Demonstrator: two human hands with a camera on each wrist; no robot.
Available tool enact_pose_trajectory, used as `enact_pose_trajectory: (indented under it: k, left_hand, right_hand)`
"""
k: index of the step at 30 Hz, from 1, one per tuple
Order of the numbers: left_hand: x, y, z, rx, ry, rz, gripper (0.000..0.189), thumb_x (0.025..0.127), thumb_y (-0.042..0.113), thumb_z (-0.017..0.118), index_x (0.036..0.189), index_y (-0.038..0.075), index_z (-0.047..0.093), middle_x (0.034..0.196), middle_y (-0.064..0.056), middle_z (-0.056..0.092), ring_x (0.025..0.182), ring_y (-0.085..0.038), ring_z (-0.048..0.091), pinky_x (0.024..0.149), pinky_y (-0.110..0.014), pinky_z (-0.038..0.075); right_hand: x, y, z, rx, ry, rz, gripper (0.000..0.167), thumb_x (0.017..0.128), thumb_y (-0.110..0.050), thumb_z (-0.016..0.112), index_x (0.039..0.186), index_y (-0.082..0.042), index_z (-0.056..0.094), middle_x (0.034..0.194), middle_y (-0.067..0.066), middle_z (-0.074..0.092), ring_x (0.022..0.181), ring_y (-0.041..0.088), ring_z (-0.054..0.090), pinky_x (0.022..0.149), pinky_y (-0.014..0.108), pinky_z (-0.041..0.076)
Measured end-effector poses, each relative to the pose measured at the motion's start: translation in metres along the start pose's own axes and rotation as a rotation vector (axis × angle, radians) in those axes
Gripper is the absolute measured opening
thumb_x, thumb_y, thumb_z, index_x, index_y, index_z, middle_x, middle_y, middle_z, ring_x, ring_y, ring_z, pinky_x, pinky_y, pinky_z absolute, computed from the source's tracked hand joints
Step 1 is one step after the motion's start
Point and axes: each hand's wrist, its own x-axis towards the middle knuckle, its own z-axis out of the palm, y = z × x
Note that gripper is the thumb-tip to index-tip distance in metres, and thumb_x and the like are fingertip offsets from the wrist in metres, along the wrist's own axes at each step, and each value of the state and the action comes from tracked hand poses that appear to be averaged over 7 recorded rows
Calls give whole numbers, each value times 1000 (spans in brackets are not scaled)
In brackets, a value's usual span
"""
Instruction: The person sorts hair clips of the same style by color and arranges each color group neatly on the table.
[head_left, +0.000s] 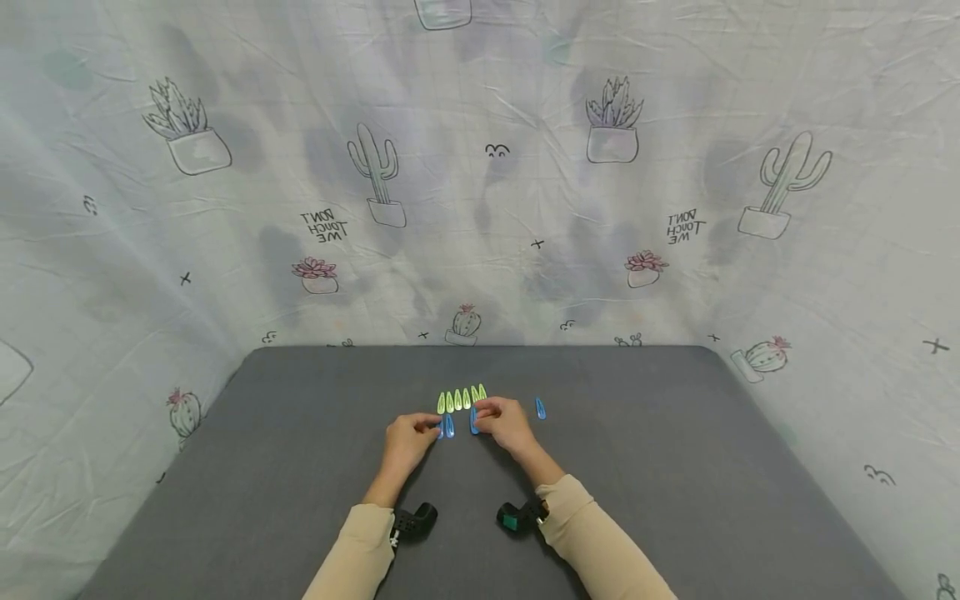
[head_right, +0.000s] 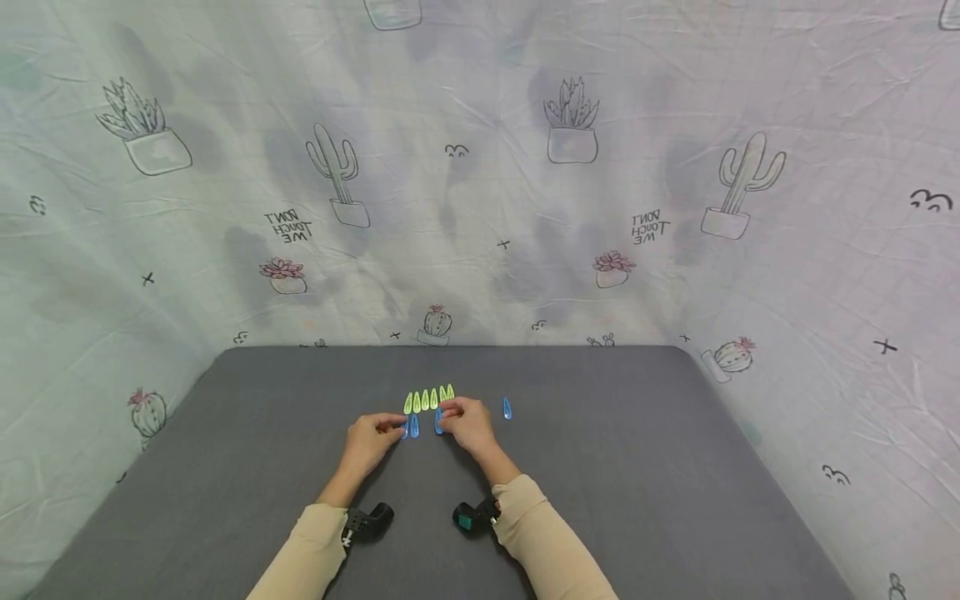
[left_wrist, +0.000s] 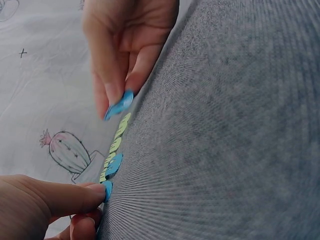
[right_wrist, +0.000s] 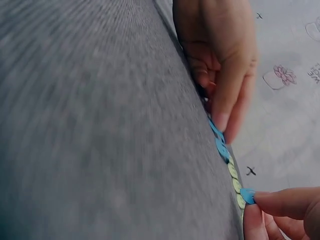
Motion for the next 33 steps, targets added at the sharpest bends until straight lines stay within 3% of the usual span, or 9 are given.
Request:
enact_pose_trajectory:
  k: [13,27,33]
  left_hand:
    - [1,-1,1,16,12,29,15,76,8,75,92,6,76,65,-1,59,57,-10,46,54,-26,37]
    - [1,-2,1,3,23,42,15,76,5,75,91,6,77,63,-1,59,54,-9,44,52,-25,35]
    - [1,-2,1,15,21,34,15,76,6,75,91,6,77,62,-1,58,55,-9,44,52,-25,35]
  right_hand:
    - [5,-9,21,-143,-27,-45,23,79,0,70,102,-1,71,82,8,70,71,13,63,61,25,52]
    - [4,-16,34,-388,62,-134,18,75,5,66,89,-3,74,76,6,69,66,12,60,57,22,47]
    - [4,-12,33,-301,76,-112,20,73,5,64,88,-3,74,74,5,69,63,10,57,55,23,46]
